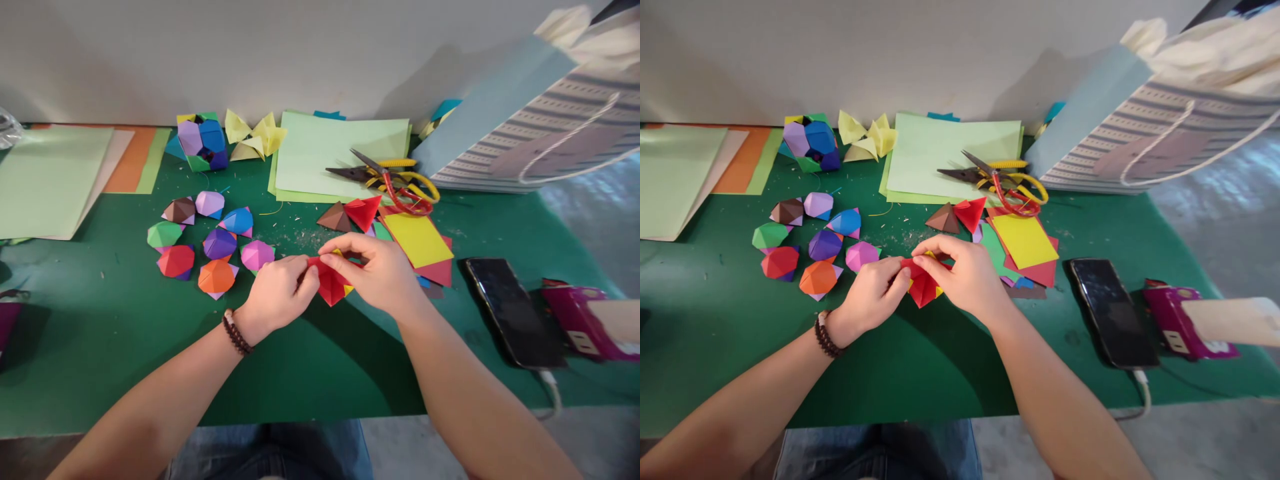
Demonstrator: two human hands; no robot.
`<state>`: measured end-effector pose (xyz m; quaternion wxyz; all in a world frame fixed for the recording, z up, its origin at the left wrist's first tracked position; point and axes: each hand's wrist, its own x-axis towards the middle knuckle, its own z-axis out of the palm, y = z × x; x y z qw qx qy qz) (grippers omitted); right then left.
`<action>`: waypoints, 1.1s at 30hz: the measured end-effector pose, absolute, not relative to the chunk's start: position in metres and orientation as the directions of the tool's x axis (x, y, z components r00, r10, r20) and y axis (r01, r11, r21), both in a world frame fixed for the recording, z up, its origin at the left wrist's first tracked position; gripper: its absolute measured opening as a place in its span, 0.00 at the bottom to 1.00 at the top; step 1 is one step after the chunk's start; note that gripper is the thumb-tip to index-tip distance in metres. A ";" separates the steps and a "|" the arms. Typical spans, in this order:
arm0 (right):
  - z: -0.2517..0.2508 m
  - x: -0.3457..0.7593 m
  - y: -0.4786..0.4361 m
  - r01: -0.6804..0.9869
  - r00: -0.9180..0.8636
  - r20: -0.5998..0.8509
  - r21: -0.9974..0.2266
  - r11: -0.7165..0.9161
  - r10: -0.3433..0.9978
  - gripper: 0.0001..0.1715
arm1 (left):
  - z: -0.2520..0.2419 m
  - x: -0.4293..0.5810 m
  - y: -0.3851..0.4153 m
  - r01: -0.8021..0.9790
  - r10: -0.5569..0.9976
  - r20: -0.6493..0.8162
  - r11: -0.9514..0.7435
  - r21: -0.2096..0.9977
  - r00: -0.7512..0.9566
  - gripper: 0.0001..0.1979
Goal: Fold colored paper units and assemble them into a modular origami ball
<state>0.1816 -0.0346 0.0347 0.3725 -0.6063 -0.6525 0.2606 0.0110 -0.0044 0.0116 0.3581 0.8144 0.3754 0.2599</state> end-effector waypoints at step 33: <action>0.026 0.176 -0.034 0.521 -0.066 0.193 -0.830 0.199 0.979 0.05 | 0.010 0.012 -0.002 0.281 0.846 0.257 -0.418 0.864 0.468 0.12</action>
